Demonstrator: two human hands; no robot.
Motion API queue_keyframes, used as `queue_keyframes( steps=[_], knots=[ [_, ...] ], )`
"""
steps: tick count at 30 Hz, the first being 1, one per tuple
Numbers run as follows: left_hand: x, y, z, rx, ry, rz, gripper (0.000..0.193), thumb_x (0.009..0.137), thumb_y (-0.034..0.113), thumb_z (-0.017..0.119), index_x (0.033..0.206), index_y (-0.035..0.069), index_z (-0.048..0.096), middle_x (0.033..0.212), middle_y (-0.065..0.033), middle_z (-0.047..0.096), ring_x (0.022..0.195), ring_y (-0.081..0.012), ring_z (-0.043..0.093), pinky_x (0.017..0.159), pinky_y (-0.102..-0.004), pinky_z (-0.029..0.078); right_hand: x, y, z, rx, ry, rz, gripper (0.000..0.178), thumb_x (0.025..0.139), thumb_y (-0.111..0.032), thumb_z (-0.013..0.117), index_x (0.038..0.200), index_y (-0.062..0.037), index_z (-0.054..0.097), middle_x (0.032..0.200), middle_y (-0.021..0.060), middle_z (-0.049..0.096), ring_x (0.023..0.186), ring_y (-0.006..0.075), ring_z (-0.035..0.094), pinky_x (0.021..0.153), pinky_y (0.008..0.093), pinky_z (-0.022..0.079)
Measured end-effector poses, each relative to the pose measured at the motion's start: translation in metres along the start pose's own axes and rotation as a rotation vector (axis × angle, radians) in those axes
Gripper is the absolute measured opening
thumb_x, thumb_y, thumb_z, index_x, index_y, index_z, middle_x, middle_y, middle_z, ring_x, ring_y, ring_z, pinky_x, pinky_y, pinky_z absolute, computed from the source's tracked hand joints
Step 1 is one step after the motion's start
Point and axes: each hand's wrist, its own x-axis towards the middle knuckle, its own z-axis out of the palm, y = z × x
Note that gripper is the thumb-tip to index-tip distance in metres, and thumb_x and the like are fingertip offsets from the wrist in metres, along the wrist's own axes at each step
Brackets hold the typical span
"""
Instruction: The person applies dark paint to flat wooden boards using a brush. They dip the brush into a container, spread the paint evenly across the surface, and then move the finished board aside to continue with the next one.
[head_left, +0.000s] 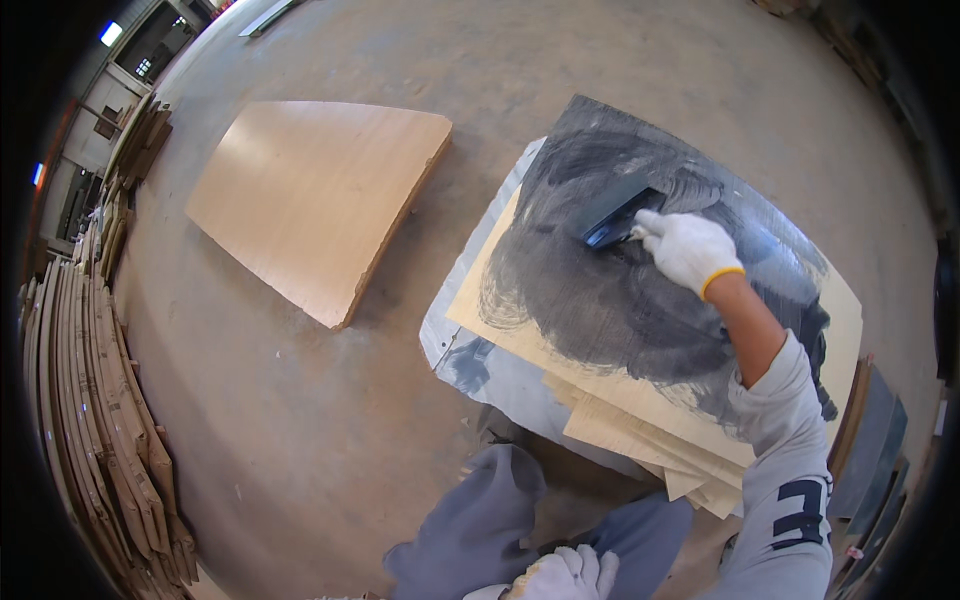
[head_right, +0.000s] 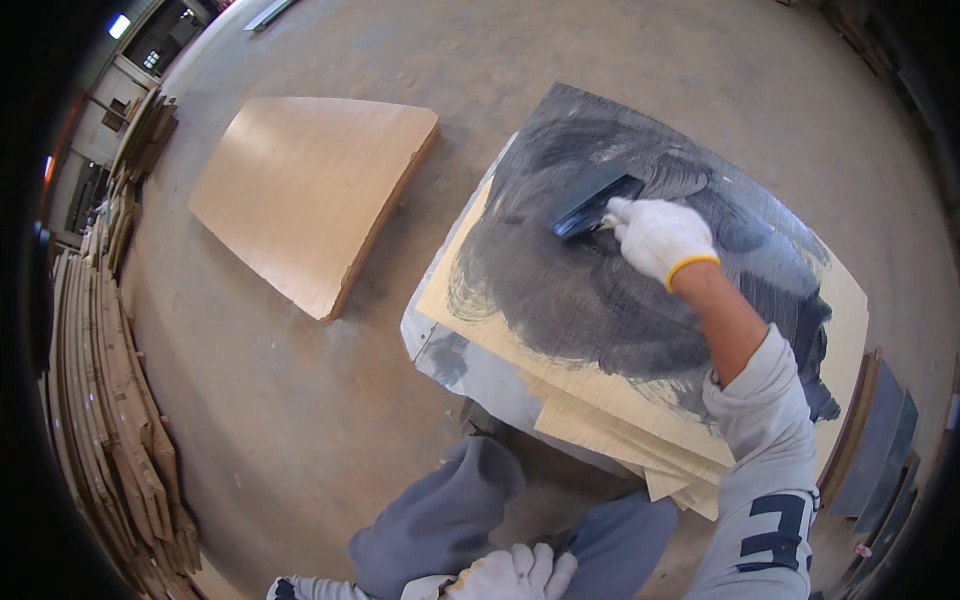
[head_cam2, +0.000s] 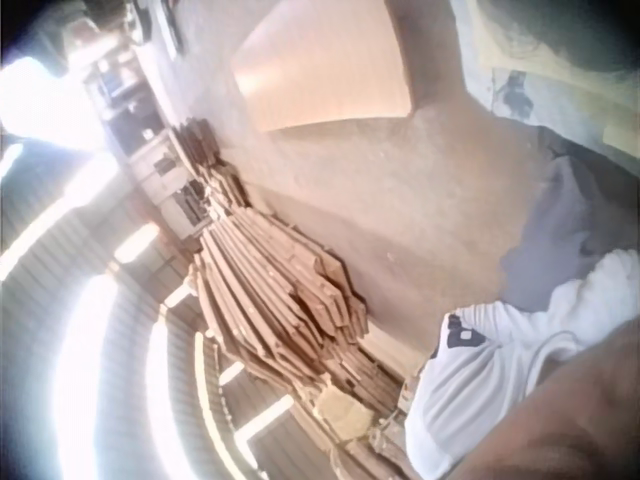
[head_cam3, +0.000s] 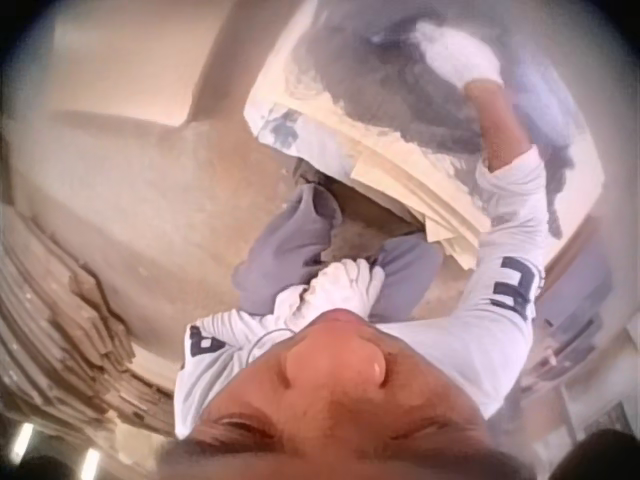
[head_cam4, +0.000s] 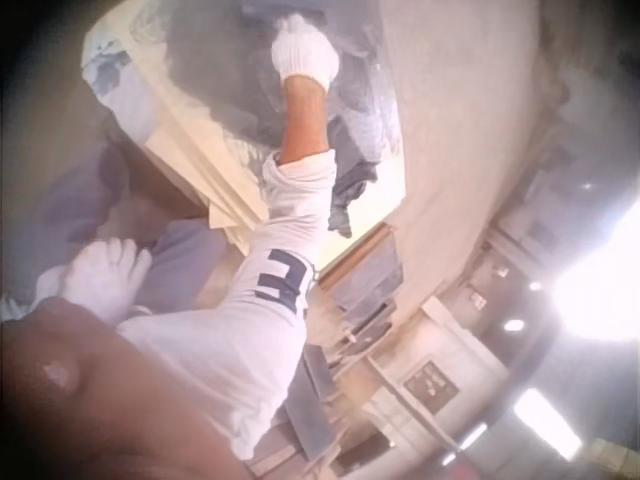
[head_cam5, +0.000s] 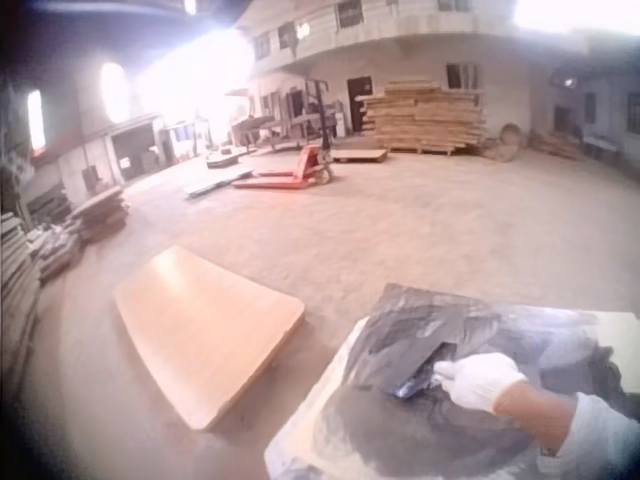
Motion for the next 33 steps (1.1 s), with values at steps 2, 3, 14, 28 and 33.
queue_keyframes(
  steps=[2,3,14,28,33],
  knots=[
    [-0.021,-0.04,0.022,0.147,-0.096,0.036,0.062,0.095,0.012,0.077,0.152,0.001,0.055,0.125,-0.0186,0.064,0.111,-0.0322,0.064,0.099,-0.0384,0.054,0.003,0.016,0.003,0.046,0.018,-0.012,0.043,0.108,-0.042,0.056,0.147,-0.0277,0.068,0.129,0.0185,0.076,0.122,0.0397,0.071,0.103,0.0504,0.055],
    [-0.004,-0.017,0.009,0.021,-0.154,-0.103,0.064,0.095,0.013,0.077,0.154,0.002,0.053,0.126,-0.0194,0.064,0.112,-0.0339,0.064,0.101,-0.0398,0.054,0.016,0.036,-0.001,0.038,0.028,0.063,0.047,0.109,-0.044,0.055,0.15,-0.0268,0.066,0.134,0.0182,0.075,0.124,0.0399,0.07,0.106,0.0495,0.054],
    [-0.018,-0.005,0.011,0.063,0.013,-0.05,0.076,0.092,0.015,0.077,0.161,0.006,0.047,0.133,-0.0256,0.065,0.124,-0.0455,0.063,0.104,-0.0479,0.053,0.003,0.021,0.004,0.067,0.01,0.059,0.038,0.109,-0.043,0.052,0.137,-0.024,0.07,0.131,0.0154,0.076,0.125,0.0399,0.07,0.105,0.0542,0.055],
    [0.008,0.012,-0.001,0.017,-0.178,-0.358,0.084,0.088,0.018,0.079,0.164,0.008,0.045,0.139,-0.028,0.066,0.124,-0.0488,0.064,0.103,-0.051,0.054,0.076,-0.005,-0.045,-0.066,-0.1,-0.185,0.044,0.108,-0.043,0.053,0.148,-0.03,0.068,0.142,0.0097,0.073,0.132,0.0354,0.068,0.11,0.0477,0.055],
    [-0.011,-0.011,0.011,0.122,0.039,-0.089,0.082,0.086,0.017,0.08,0.16,0.007,0.048,0.129,-0.0238,0.07,0.115,-0.0468,0.068,0.096,-0.0509,0.056,0.142,0.037,-0.049,-0.068,0.018,-0.116,0.048,0.109,-0.048,0.057,0.153,-0.0314,0.065,0.146,0.0096,0.071,0.131,0.0349,0.068,0.111,0.0436,0.053]
  ],
)
